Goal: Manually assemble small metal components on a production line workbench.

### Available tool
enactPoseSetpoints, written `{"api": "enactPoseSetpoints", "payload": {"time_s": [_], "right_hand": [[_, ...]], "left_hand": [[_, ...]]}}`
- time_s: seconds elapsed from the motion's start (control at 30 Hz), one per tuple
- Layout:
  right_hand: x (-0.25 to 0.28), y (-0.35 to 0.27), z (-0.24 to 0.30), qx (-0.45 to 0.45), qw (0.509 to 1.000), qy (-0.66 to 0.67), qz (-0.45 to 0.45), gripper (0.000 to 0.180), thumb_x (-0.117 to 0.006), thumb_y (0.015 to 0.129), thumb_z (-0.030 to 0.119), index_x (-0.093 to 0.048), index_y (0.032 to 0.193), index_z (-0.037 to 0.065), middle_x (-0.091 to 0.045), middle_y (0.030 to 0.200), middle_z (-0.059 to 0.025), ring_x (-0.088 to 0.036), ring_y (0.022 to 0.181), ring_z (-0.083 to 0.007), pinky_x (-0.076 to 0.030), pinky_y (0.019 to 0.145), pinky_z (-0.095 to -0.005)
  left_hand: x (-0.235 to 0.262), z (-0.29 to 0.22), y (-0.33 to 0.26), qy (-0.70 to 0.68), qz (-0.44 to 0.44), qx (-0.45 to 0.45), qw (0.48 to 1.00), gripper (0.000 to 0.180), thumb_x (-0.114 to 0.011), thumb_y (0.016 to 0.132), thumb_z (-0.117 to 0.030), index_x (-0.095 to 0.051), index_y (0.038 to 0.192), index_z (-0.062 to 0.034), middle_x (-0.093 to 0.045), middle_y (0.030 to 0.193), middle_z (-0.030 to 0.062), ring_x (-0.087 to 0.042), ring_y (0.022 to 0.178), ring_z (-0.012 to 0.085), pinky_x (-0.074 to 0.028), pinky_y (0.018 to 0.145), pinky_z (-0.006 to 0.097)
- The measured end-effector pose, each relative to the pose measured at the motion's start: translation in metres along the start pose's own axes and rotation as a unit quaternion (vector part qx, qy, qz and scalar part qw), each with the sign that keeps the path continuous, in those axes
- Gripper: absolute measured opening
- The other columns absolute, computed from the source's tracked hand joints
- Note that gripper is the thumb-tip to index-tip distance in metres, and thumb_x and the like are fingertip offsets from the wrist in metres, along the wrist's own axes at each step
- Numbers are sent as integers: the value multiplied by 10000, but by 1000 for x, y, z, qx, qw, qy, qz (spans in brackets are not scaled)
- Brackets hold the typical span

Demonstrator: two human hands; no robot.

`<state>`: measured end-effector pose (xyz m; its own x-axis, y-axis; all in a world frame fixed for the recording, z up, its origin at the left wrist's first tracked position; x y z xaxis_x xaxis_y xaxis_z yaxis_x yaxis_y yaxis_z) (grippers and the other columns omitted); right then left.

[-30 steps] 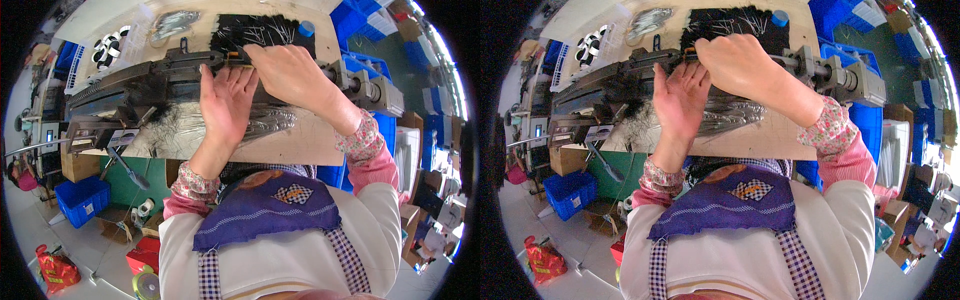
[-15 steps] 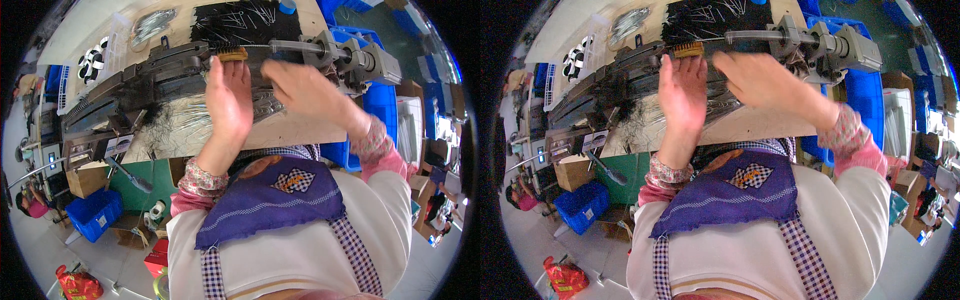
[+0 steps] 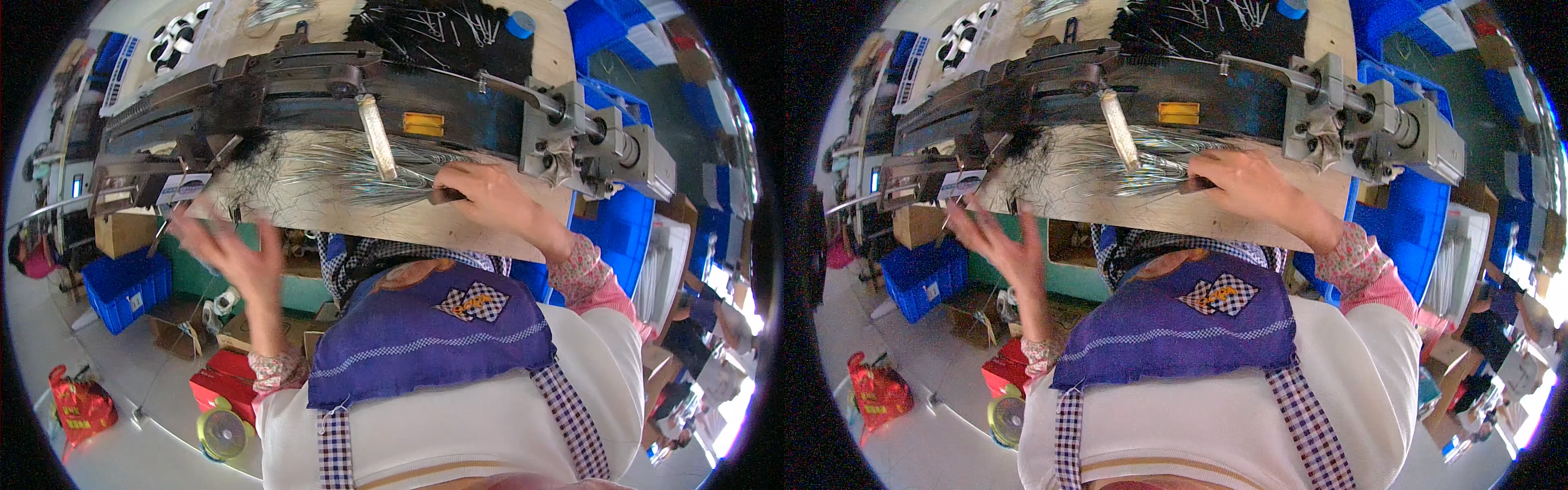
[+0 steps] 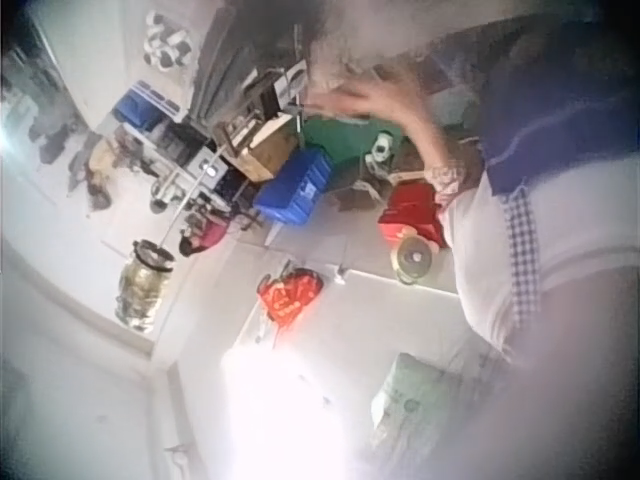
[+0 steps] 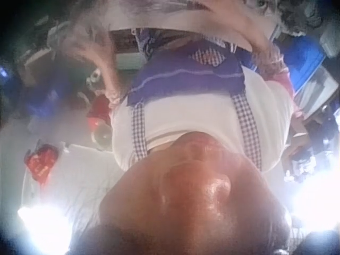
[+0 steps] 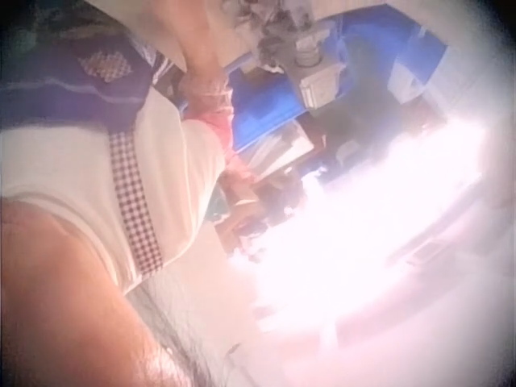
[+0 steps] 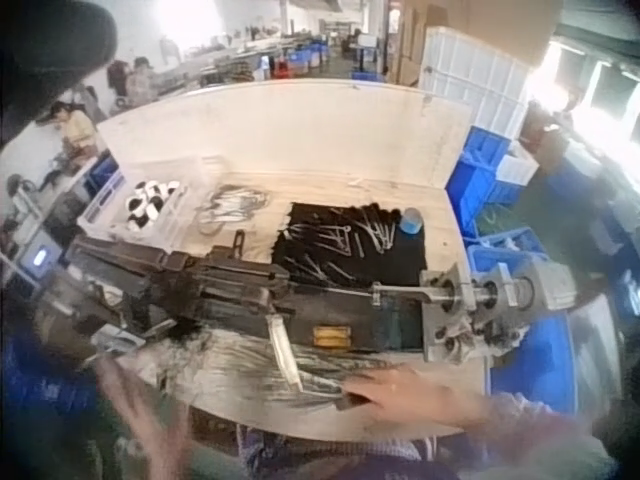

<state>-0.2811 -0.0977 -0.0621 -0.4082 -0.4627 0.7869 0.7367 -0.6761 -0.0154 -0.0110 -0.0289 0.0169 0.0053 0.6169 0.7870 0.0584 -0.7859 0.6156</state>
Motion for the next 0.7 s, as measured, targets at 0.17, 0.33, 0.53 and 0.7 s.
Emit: {"api": "enactPoseSetpoints", "payload": {"time_s": [0.17, 0.33, 0.53, 0.7], "right_hand": [[40, -10, 7, -13, 990, 88, -109, 241, -584, 748, 2, -541, 983, 31, -603, 933, -141, -618, 873, -332, -501, 748, -394], [102, -55, -13, -119, 940, 105, -303, 157, -573, 857, 0, -546, 1012, 12, -596, 891, -99, -604, 818, -168, -481, 742, -304], [138, -53, 29, -87, 941, 97, -311, 139, -595, 832, -35, -569, 958, 16, -610, 903, -79, -594, 833, -139, -478, 763, -288], [133, 8, 120, 128, 968, 109, -189, 204, -695, 737, 3, -608, 918, 38, -637, 869, -99, -645, 790, -275, -513, 714, -339]], "left_hand": [[-4, 278, -118, 83, 63, 369, 924, 827, -647, 807, -201, -191, 1486, -80, -478, 1304, 287, -501, 1194, 382, -422, 969, 442], [-4, 257, -115, 129, 131, 418, 890, 803, -654, 811, -204, -218, 1465, -41, -634, 1005, 297, -632, 911, 433, -510, 763, 460], [-5, 3, 2, -315, 76, 116, 939, 576, -581, 894, -156, -363, 1392, 32, -426, 1405, 210, -424, 1296, 329, -286, 1093, 426], [-12, -153, 17, -620, 380, -35, 686, 304, -478, 970, -207, -505, 1156, 33, -588, 1058, 144, -586, 967, 266, -457, 847, 376]]}}
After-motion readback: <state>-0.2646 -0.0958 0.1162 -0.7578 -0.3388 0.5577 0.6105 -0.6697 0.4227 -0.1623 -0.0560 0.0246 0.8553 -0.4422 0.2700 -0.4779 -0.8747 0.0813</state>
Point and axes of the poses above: each hand's wrist, its own y-axis towards the middle knuckle, its own x-axis out of the back of the hand, z = x × y, the point moved 9 cm from there along y, towards the middle knuckle
